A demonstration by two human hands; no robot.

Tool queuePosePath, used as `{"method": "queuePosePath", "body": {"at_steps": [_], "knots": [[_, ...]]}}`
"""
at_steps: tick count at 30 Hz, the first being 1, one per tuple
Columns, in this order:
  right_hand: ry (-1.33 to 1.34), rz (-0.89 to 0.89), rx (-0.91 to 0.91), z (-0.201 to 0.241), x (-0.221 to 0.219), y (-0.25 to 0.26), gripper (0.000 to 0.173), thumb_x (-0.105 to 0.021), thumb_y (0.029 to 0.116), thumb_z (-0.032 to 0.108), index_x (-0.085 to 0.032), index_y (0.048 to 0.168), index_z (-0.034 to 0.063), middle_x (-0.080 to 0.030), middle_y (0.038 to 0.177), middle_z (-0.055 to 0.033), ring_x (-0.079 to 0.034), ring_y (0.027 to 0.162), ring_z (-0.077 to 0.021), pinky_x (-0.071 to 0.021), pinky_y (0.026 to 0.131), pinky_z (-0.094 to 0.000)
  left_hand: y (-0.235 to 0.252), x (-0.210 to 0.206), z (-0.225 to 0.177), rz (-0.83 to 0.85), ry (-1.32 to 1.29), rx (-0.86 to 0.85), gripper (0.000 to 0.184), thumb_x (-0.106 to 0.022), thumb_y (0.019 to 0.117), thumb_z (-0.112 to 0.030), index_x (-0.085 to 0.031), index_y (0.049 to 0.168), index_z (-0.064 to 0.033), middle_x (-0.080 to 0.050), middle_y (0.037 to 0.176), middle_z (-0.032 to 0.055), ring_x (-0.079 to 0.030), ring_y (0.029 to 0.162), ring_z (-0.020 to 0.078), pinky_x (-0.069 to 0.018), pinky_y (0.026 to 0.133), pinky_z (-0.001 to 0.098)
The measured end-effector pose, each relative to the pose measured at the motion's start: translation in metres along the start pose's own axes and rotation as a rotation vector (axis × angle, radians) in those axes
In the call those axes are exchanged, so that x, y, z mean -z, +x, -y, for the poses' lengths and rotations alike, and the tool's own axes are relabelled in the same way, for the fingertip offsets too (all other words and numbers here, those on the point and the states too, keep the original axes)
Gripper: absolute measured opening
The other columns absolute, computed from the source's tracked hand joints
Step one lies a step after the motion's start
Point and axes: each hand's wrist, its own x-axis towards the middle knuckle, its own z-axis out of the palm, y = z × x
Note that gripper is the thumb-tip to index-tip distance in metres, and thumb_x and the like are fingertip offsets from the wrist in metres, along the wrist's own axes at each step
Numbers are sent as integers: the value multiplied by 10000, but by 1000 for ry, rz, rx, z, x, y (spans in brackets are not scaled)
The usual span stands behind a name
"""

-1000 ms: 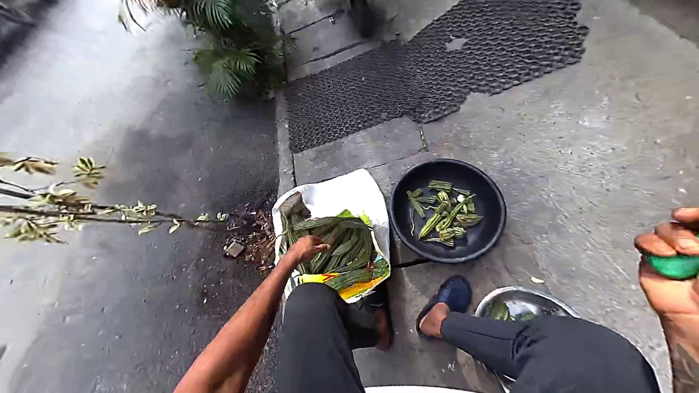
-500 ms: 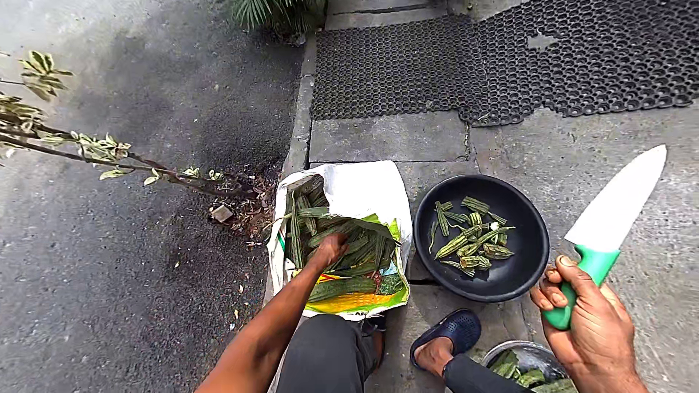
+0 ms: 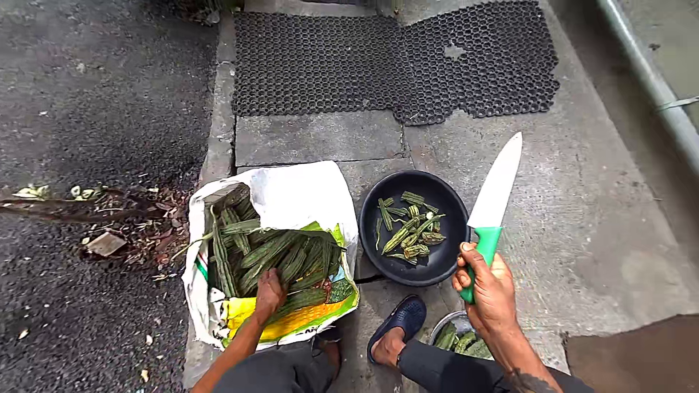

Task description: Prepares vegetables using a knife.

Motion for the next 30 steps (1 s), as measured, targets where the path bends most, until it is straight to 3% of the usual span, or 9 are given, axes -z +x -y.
{"method": "queuePosePath", "body": {"at_steps": [5, 7, 10, 12, 15, 19, 24, 28, 30], "knots": [[-111, 79, 118, 8, 19, 5, 167, -625, 1031, 222, -584, 1066, 64, -582, 704, -64, -492, 442, -120, -479, 408, -256, -43, 39, -2, 137, -148, -7, 484, -694, 977, -257, -547, 1383, -38, -667, 1240, 222, -656, 1155, 387, -500, 1020, 599], [-200, 95, 166, 8, 27, 7, 210, -652, 1018, 255, -600, 1073, 60, -593, 687, -74, -511, 440, -149, -493, 411, -288, -65, 50, 4, 118, -299, 40, 465, -681, 995, -289, -550, 1343, -10, -707, 1129, 188, -710, 1031, 313, -558, 957, 530], [-256, 103, 208, 10, 33, 3, 284, -651, 1015, 330, -603, 1082, 58, -595, 670, -80, -524, 437, -176, -504, 418, -317, -105, 87, -13, 4, -631, 54, 379, -713, 966, -126, -560, 1277, 26, -719, 999, 162, -739, 855, 238, -620, 815, 419], [-283, 121, 270, 15, 37, -4, 356, -631, 1011, 425, -609, 1071, 75, -583, 638, -68, -523, 425, -182, -504, 410, -329, -123, 126, -36, 41, -689, -78, 418, -722, 939, -111, -575, 1314, 1, -738, 1044, 138, -743, 894, 221, -623, 843, 400], [-456, 197, 453, 17, 50, -14, 461, -555, 1004, 555, -629, 1106, 112, -611, 642, -17, -561, 444, -169, -524, 418, -353, -141, 183, -95, 97, -539, -318, 454, -707, 958, -304, -639, 1362, -108, -758, 1114, 65, -741, 988, 195, -609, 929, 418], [-727, 298, 594, 12, 62, -32, 472, -549, 1010, 540, -666, 1147, 104, -657, 770, -1, -645, 651, -136, -578, 610, -379, -154, 226, -200, 64, -239, -531, 365, -665, 993, -368, -682, 1328, -224, -767, 1075, -19, -730, 986, 125, -593, 952, 427], [-876, 295, 481, 17, 81, -47, 468, -545, 1021, 480, -641, 1210, 63, -680, 863, -78, -678, 782, -224, -573, 753, -446, -165, 203, -314, 0, 86, -624, 340, -620, 1026, -287, -672, 1328, -143, -750, 1085, 88, -723, 999, 232, -555, 967, 502], [-474, 2, 1049, 61, 89, -69, 459, -528, 1055, 466, -625, 1166, 31, -666, 797, -7, -642, 651, -69, -583, 587, -277, -160, 152, -359, -78, 124, -655, 354, -589, 1031, -253, -654, 1353, -122, -732, 1147, 144, -701, 1090, 300, -530, 1004, 529], [-357, -51, 1137, 51, 93, -70, 448, -475, 1072, 495, -565, 1197, 74, -636, 783, -12, -634, 625, -81, -584, 558, -290, -156, 127, -367, -110, 90, -670, 360, -570, 1039, -253, -646, 1366, -121, -725, 1182, 137, -692, 1125, 292, -521, 1027, 512]]}}
